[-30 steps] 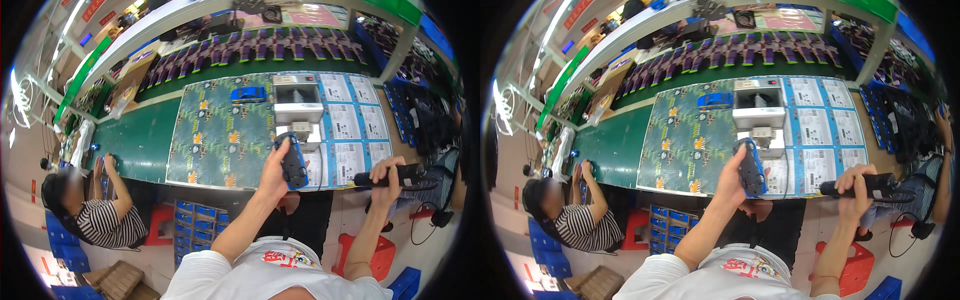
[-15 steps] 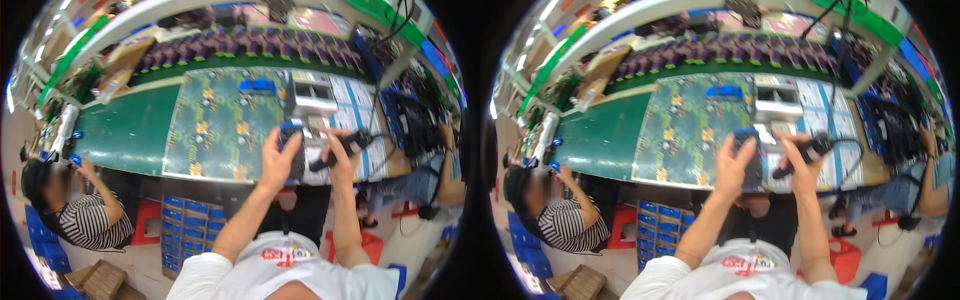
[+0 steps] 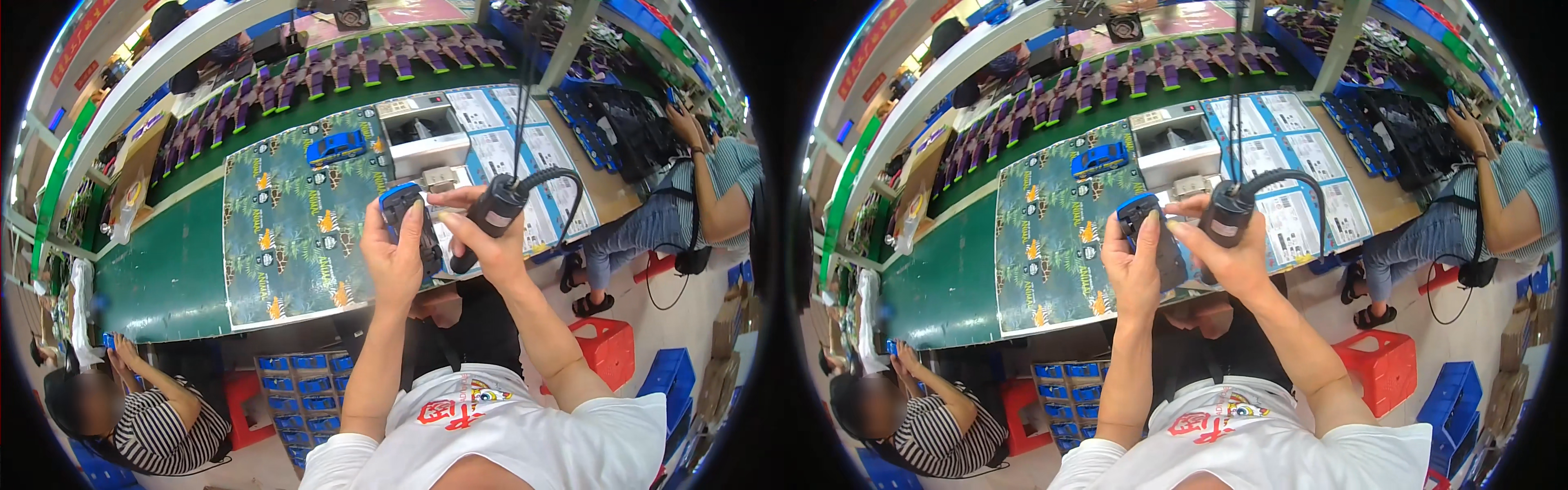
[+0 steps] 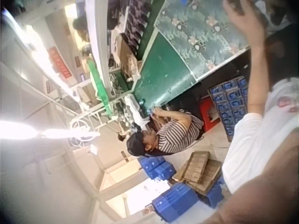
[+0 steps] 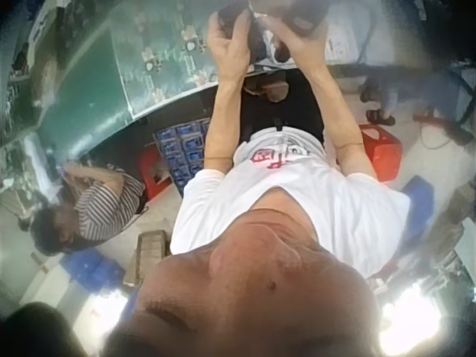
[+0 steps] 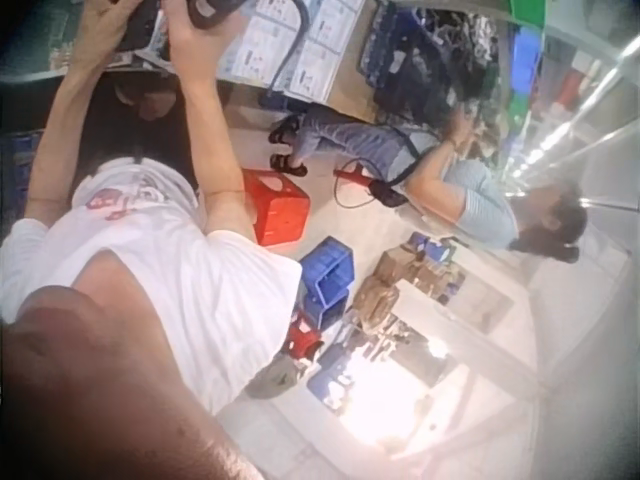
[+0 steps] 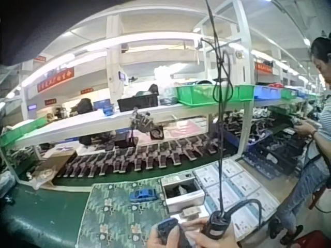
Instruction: The recorder is assembling blue toy cars by using an electric screwdriver to fasten screws into the chassis.
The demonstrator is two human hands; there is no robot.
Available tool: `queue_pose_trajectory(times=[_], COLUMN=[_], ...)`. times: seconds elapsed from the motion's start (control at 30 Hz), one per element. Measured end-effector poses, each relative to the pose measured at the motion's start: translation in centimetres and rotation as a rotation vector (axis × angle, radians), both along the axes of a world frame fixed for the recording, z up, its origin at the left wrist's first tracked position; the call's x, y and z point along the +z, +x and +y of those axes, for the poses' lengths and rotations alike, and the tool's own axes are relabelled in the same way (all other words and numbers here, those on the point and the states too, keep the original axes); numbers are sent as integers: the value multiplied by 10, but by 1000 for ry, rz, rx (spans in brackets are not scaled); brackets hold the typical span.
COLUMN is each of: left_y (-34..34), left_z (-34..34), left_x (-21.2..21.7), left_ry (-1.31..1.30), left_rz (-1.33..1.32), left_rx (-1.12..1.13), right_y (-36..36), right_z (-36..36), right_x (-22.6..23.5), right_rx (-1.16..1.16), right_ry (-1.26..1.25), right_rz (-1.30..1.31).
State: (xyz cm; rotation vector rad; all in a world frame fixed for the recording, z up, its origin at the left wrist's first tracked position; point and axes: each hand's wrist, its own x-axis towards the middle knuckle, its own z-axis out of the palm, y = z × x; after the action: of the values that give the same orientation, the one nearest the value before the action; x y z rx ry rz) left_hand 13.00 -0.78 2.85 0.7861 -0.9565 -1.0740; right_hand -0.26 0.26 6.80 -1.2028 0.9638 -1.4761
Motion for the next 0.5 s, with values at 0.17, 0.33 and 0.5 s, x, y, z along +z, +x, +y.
queue_pose_trajectory(times=[0.17,0.33,0.5], left_y=[-17,-22,-22], left_z=[-1,1,1], left_x=[0,-1,-11], left_ry=[-99,-210,-245], left_rz=[-180,-350,-377], left_rx=[130,259,323], right_y=[10,7,12], right_z=[-2,-9,-6], right_x=[-15,-15,-10], right_rx=[-78,-177,-85], right_ry=[-141,-360,-143], right_rz=[89,386,172])
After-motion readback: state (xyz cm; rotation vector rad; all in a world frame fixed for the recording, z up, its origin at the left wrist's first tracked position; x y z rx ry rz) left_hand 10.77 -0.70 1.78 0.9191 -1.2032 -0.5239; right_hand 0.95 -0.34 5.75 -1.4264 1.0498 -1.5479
